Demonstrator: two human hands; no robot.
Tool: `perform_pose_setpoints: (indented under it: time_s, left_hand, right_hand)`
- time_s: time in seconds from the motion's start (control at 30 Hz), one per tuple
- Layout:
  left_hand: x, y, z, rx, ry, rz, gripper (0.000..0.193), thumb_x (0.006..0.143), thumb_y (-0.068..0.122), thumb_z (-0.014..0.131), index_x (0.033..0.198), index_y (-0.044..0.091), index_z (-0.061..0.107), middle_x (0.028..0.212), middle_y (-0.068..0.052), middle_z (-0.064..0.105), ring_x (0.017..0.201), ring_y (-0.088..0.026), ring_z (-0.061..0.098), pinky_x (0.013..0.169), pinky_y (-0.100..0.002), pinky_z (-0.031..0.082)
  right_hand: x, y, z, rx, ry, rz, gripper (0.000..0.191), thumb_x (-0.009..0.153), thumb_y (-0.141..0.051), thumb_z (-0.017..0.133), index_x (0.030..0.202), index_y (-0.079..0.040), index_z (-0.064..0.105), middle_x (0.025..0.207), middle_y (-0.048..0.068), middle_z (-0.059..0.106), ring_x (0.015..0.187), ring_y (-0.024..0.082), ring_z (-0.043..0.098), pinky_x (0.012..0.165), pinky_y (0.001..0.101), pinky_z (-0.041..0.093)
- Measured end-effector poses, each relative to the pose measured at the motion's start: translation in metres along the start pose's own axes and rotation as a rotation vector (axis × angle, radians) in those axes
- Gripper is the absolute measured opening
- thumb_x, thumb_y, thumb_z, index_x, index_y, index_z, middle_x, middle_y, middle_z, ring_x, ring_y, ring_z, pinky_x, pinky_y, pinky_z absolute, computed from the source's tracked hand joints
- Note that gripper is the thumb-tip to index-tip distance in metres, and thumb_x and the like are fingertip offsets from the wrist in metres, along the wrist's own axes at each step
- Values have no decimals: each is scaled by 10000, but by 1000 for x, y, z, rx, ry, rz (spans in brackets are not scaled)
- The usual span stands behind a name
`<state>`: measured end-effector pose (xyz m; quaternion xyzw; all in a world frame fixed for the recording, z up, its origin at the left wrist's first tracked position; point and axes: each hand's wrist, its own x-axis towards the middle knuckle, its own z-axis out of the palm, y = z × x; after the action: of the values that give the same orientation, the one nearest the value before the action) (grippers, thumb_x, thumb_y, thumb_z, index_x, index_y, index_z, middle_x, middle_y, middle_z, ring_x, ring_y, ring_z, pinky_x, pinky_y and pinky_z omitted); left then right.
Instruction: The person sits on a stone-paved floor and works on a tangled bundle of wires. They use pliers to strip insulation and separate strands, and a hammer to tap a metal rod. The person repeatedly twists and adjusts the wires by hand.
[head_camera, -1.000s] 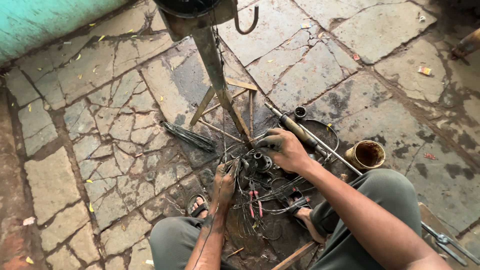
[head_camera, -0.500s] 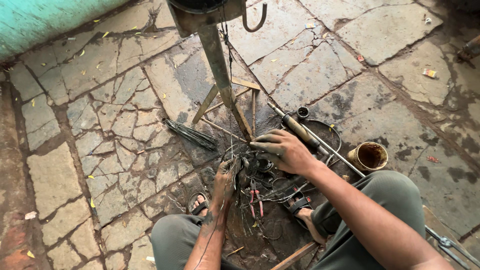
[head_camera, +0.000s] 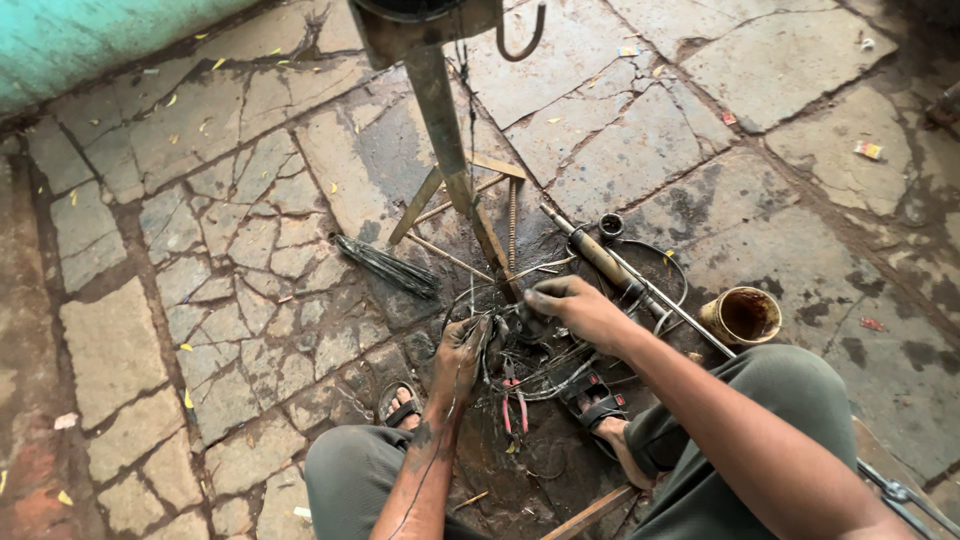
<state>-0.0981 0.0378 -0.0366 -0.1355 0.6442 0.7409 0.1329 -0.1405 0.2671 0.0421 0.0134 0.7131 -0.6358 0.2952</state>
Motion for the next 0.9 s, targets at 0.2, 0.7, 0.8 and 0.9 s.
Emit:
perform_pose_setpoints:
  time_s: [0.2, 0.7, 0.8, 0.9]
  left_hand:
    - [6, -17, 5, 13, -32, -26, 281, 1005, 262, 667, 1133, 13, 672, 894, -83, 693, 734, -128, 611, 642, -281, 499]
    - [11, -41, 7, 443, -195, 246, 290, 1035, 271, 588, 1114, 55, 764, 1024, -52, 630, 890, -145, 620, 806, -292, 522]
    - [12, -38, 12, 330, -199, 176, 287, 1038, 289, 608, 1065, 43, 752, 949, -50, 648, 821, -127, 608, 752, -282, 519]
    - [14, -40, 14, 64, -202, 70, 291, 1056, 278, 650, 1040, 10, 763, 859, -54, 682, 777, -127, 578, 735, -285, 472]
  right_hand:
    - [-12, -23, 9, -509, 301, -832, 209, 882, -83, 753, 1089, -56, 765, 1048, 74, 764, 971, 169, 692, 821, 331, 579]
    - [-14, -16, 12, -130, 251, -403, 105, 852, -10, 679, 942, -39, 725, 824, 30, 728, 675, 97, 683, 605, 260, 595]
    - [-13, -11, 14, -241, 339, -662, 185, 799, 55, 678, 965, -8, 731, 902, 45, 744, 813, 98, 674, 734, 266, 584]
    - [-9, -8, 13, -54, 276, -500, 187, 794, 40, 696, 960, -33, 746, 900, 51, 771, 748, 95, 707, 701, 262, 610]
